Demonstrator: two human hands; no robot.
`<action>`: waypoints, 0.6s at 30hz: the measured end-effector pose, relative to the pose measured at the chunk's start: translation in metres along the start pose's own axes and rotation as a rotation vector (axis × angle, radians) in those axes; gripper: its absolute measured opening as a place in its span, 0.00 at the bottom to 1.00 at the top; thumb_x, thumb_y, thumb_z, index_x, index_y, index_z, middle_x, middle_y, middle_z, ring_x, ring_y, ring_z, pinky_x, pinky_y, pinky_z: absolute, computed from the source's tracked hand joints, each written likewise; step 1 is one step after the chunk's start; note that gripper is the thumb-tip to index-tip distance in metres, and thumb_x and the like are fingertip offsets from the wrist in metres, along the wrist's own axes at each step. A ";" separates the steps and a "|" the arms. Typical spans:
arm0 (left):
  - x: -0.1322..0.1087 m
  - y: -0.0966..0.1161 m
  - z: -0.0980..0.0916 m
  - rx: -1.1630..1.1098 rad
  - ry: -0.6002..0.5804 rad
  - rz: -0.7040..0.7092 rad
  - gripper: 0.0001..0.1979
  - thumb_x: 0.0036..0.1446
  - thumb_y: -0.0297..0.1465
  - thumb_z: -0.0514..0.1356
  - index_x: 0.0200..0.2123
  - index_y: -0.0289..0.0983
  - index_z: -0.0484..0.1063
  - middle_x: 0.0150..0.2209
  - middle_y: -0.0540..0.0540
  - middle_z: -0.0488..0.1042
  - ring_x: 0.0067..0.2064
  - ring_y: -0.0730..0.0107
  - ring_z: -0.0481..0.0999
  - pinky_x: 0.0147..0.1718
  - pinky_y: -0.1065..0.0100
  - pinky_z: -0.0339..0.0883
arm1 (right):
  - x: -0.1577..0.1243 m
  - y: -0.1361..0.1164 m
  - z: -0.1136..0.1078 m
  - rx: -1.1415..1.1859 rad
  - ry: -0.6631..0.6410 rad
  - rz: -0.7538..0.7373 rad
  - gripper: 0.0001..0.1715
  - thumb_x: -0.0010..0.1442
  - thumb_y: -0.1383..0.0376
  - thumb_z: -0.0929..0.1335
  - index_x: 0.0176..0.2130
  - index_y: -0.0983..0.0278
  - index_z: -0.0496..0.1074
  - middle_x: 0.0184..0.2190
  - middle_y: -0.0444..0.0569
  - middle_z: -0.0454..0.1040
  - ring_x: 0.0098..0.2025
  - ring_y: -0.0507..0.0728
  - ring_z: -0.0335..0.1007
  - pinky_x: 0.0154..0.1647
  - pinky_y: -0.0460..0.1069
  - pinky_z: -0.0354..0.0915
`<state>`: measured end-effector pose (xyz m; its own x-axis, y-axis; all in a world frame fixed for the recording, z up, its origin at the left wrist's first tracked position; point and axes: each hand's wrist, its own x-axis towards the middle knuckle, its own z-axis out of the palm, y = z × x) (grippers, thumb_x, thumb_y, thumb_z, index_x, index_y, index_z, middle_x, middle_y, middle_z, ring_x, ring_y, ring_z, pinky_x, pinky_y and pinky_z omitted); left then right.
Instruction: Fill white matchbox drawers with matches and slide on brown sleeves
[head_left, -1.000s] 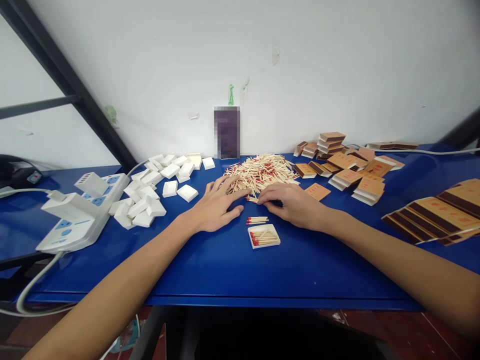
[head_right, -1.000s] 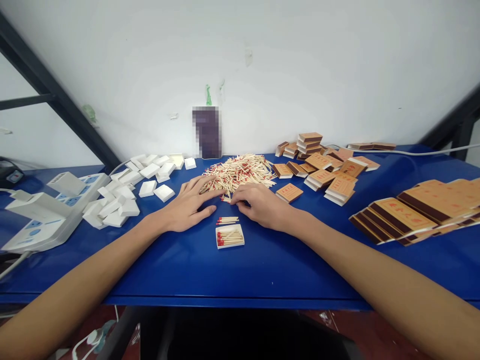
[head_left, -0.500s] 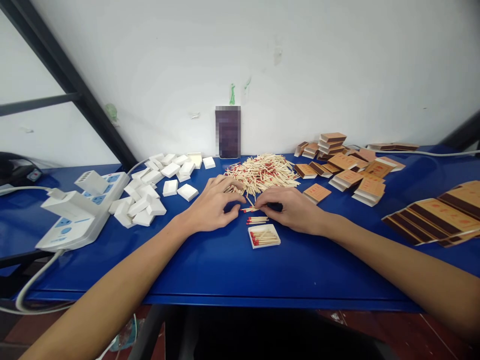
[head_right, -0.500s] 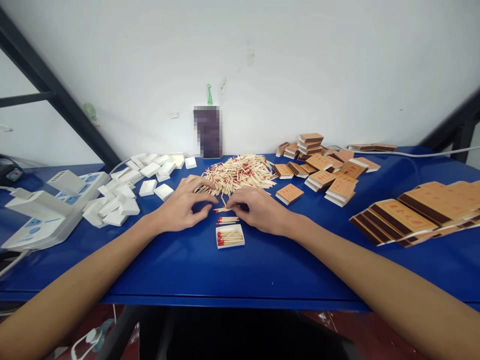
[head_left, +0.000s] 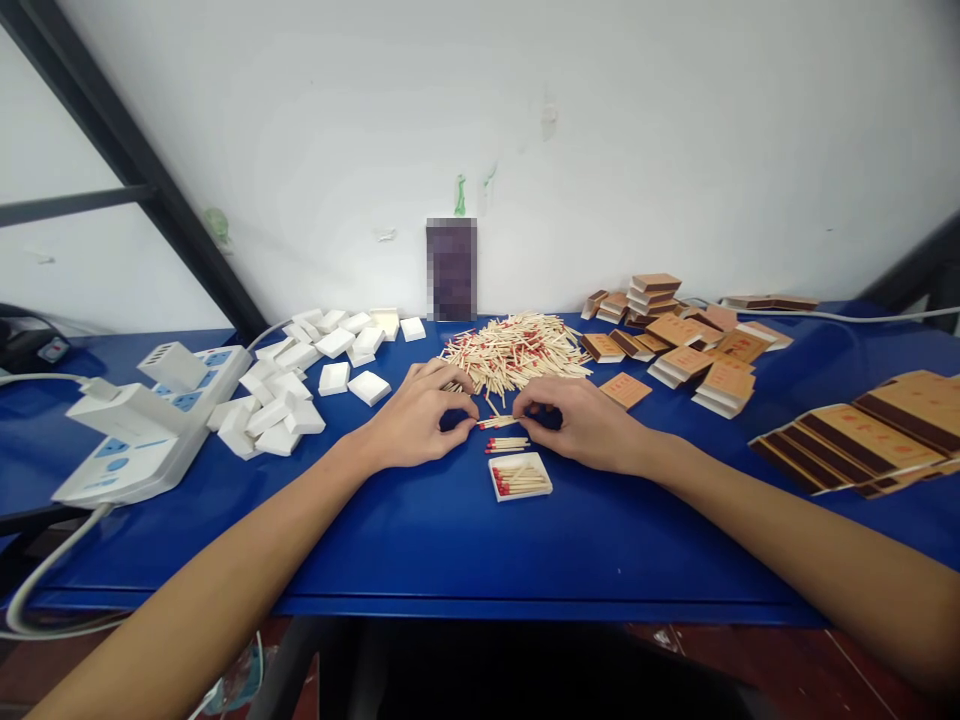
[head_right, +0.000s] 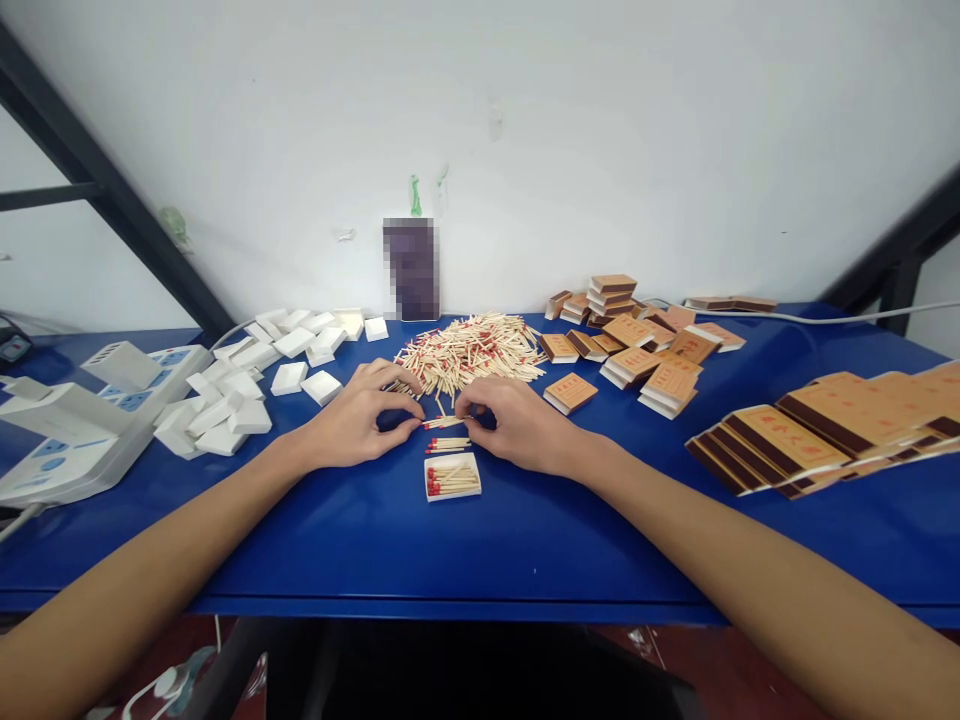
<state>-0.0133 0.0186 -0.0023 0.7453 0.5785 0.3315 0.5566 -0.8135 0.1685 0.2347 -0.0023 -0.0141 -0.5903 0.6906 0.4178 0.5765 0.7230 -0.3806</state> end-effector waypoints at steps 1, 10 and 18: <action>0.000 0.000 0.000 -0.002 -0.002 0.001 0.07 0.61 0.31 0.59 0.36 0.41 0.78 0.49 0.46 0.72 0.52 0.59 0.66 0.52 0.56 0.56 | 0.000 0.000 0.001 0.003 0.003 -0.007 0.06 0.58 0.72 0.66 0.35 0.63 0.71 0.31 0.45 0.75 0.33 0.53 0.69 0.35 0.47 0.63; 0.000 0.001 -0.001 -0.027 -0.050 0.042 0.10 0.64 0.32 0.57 0.40 0.42 0.79 0.47 0.46 0.72 0.49 0.62 0.67 0.50 0.58 0.58 | 0.002 -0.002 0.004 0.025 0.011 -0.035 0.06 0.60 0.72 0.66 0.35 0.63 0.73 0.30 0.45 0.75 0.31 0.52 0.68 0.33 0.47 0.62; 0.001 0.006 -0.002 -0.036 -0.072 0.018 0.10 0.60 0.31 0.58 0.42 0.41 0.78 0.48 0.46 0.72 0.50 0.61 0.69 0.52 0.56 0.57 | 0.002 -0.002 0.004 0.010 0.009 -0.021 0.05 0.61 0.70 0.67 0.36 0.63 0.73 0.30 0.45 0.74 0.32 0.52 0.68 0.34 0.48 0.62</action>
<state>-0.0105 0.0143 0.0010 0.7802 0.5655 0.2674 0.5303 -0.8247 0.1968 0.2304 -0.0020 -0.0157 -0.5975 0.6748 0.4332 0.5581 0.7379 -0.3796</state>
